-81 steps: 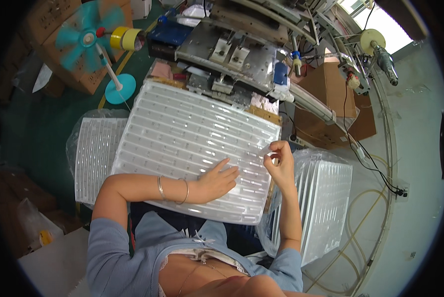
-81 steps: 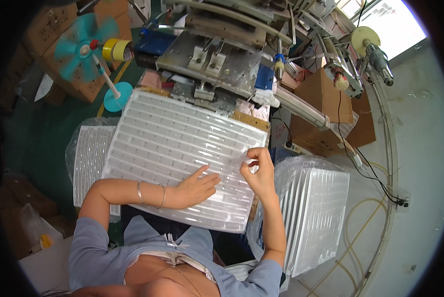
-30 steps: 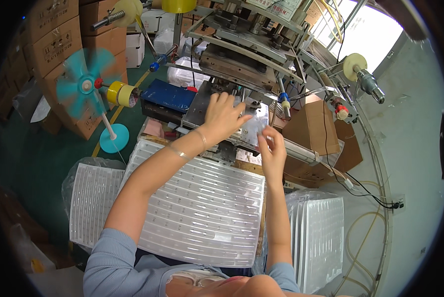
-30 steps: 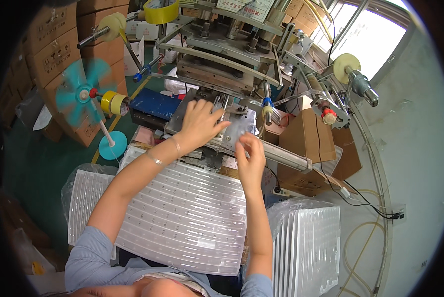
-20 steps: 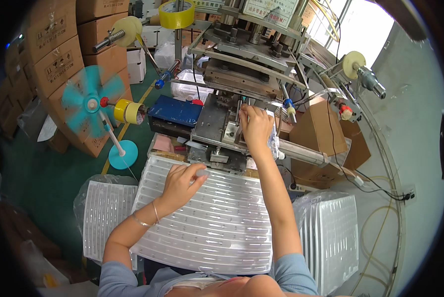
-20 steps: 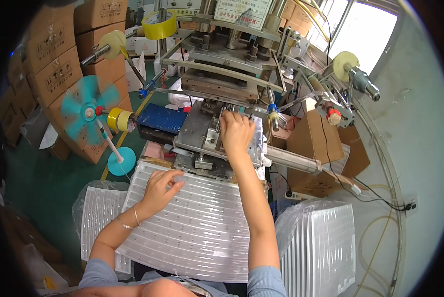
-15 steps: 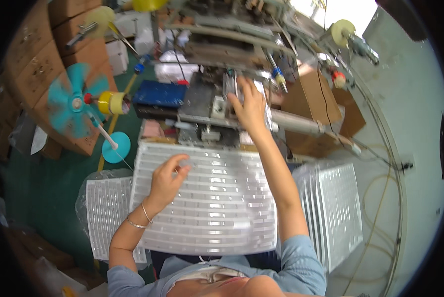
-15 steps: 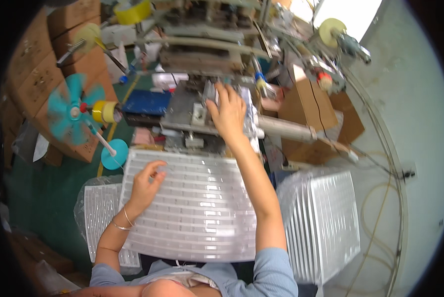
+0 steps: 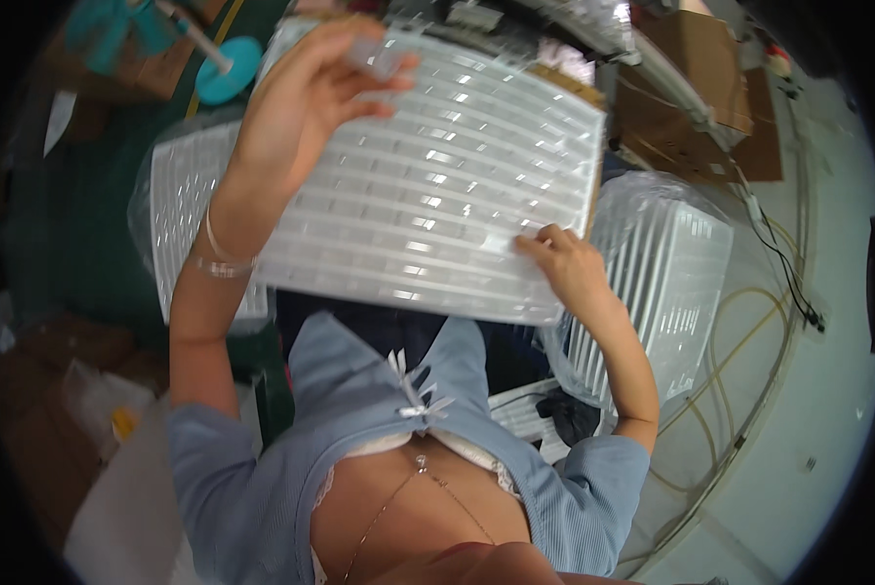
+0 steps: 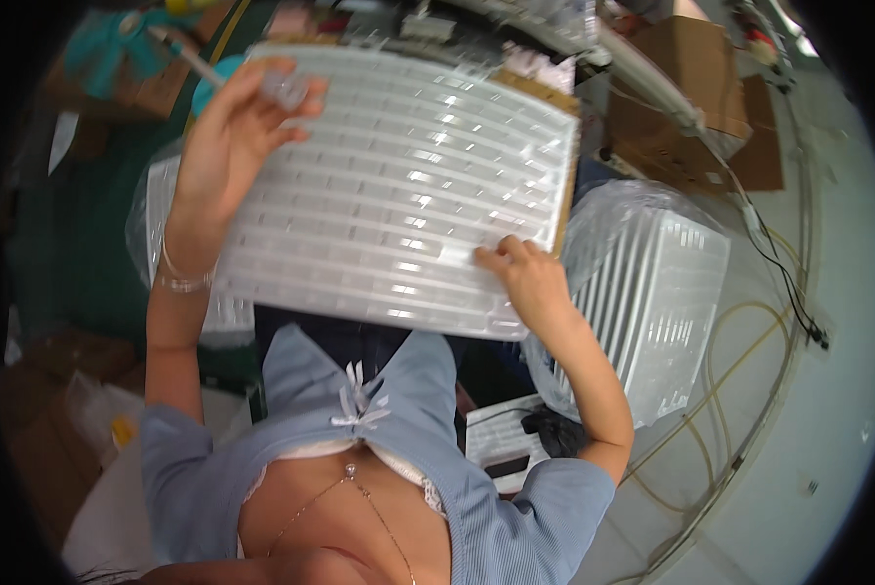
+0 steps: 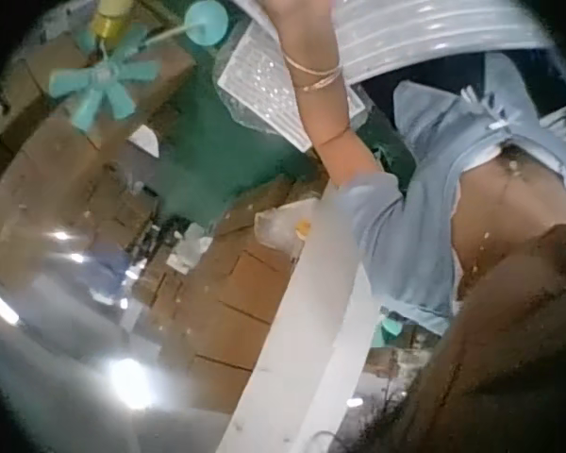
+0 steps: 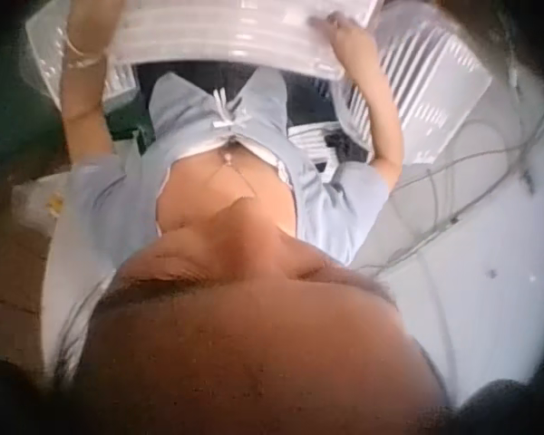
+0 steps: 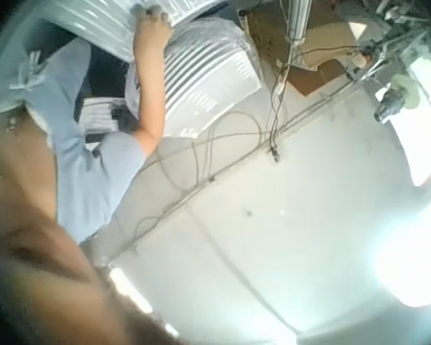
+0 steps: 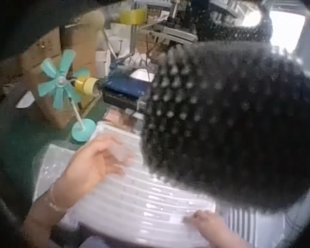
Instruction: The person repeatedly picks up small transparent plastic components and inserts them into a larger clear plastic tray. They then place the tray into a machine, press down on a lever to secure the components, and remove the tray to repeat the process. The person stacks the completed trays on the right side of the workspace.
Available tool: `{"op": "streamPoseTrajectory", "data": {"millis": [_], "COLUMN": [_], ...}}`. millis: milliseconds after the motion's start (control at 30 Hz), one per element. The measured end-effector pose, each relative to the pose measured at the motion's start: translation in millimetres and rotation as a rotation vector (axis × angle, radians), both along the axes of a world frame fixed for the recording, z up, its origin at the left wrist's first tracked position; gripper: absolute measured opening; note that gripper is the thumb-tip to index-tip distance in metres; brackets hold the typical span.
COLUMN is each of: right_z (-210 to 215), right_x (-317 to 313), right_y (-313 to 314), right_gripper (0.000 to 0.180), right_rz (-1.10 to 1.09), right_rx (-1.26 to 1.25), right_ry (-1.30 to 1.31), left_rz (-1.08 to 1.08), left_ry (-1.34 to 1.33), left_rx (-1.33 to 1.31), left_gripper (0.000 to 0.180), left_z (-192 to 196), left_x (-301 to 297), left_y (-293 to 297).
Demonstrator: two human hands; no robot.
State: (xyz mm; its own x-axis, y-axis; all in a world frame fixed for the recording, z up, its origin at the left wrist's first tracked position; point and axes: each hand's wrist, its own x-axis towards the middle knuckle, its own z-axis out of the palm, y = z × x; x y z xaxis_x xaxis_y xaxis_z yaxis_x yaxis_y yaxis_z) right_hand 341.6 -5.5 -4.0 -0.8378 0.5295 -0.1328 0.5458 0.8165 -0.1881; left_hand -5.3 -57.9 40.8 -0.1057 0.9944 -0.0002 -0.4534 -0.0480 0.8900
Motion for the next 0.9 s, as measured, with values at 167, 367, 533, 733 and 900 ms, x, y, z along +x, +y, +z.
{"op": "streamPoseTrajectory", "data": {"millis": [167,367,533,733,900], "right_z": [8,32,12,43,55], "right_x": [-5,-24,-29,-61,-82], "right_y": [2,53,101,115,137], "right_gripper": [0.025,0.016,0.015,0.025,0.024], "right_rz": [-0.055,-0.432,-0.533,-0.460,-0.438], "right_rx": [-0.205,-0.083,-0.233,-0.255,-0.228], "right_ry": [0.171,0.676,0.904,1.001,1.053], "left_rz": [-0.082,-0.025,0.225,0.441,0.789], "left_ry": [-0.369,0.052,1.044,1.523,1.752], "left_rx": [-0.040,-0.110,0.062,0.378,0.413], "left_gripper": [0.034,0.025,0.028,0.034,0.044], "left_z": [-17,-10,-15,-14,25], "left_x": [-12,-2,17,25,26], "left_y": [-4,-2,12,77,154]}}
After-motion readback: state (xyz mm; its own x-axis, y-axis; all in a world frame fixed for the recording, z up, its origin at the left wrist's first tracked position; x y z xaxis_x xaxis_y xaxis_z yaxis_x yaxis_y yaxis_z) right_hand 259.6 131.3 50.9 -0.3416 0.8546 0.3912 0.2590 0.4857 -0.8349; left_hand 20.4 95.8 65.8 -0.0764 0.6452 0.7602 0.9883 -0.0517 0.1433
